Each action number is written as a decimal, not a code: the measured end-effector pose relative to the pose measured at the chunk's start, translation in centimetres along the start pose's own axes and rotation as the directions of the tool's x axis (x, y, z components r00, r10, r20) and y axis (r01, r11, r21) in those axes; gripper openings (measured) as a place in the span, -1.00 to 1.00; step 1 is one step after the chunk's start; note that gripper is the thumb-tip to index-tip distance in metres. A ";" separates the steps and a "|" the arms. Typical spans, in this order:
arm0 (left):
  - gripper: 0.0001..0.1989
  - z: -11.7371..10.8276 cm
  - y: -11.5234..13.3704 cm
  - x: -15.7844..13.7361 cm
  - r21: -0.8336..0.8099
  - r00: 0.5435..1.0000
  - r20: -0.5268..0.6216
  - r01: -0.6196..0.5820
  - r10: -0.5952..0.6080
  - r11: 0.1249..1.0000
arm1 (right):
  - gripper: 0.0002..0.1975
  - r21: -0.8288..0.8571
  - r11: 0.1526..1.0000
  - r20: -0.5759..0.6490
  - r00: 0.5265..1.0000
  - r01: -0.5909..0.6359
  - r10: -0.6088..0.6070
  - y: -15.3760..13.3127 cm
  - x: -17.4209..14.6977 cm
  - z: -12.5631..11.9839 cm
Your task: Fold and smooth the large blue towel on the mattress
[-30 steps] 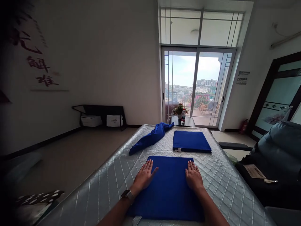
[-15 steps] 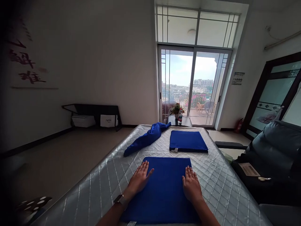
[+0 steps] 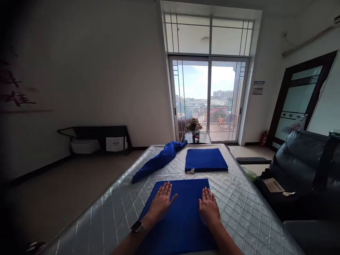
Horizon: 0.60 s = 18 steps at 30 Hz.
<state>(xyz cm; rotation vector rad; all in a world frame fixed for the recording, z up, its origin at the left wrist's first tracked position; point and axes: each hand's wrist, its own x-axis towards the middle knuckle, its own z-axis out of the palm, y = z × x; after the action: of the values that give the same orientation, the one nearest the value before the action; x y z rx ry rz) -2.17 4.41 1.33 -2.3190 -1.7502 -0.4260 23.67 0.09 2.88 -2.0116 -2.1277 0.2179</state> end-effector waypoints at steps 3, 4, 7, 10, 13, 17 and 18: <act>-0.30 -1.1 6.7 0.4 -0.115 0.976 -0.042 -0.215 0.212 0.970 | -0.34 -0.001 1.000 0.005 1.000 0.002 -0.002 0.0 0.0 -0.1; -0.31 -1.3 8.7 0.5 -0.158 0.967 -0.037 -0.257 0.254 0.954 | -0.34 -0.005 1.000 0.008 1.000 0.009 -0.009 0.0 -0.1 -0.1; -0.34 -1.0 12.2 0.6 -0.250 0.961 0.041 -0.255 0.273 0.934 | -0.36 -0.026 0.999 0.011 1.000 0.030 -0.029 0.1 -0.1 -0.1; -0.33 -0.3 11.7 0.6 -0.267 0.962 0.121 -0.206 0.245 0.942 | -0.36 -0.022 0.999 0.003 1.000 0.029 -0.029 0.1 -0.2 -0.1; -0.29 0.1 8.3 0.2 -0.241 0.969 0.150 -0.156 0.196 0.958 | -0.35 0.003 1.000 -0.012 1.000 0.014 -0.014 0.0 -0.1 -0.1; -0.23 0.4 1.6 -1.5 -0.153 0.979 0.189 -0.041 0.070 0.987 | -0.35 0.007 1.000 -0.024 1.000 0.005 -0.005 0.0 0.0 0.1; -0.23 0.6 -0.2 -2.1 -0.126 0.982 0.182 -0.024 0.047 0.992 | -0.35 0.007 1.000 -0.024 1.000 0.005 -0.005 0.0 0.0 0.1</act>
<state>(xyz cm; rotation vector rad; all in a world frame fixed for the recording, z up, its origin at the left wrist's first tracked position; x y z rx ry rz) -2.84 2.76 0.07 -2.5463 -1.8074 -0.3300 23.66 0.09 2.76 -1.9946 -2.1137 0.1992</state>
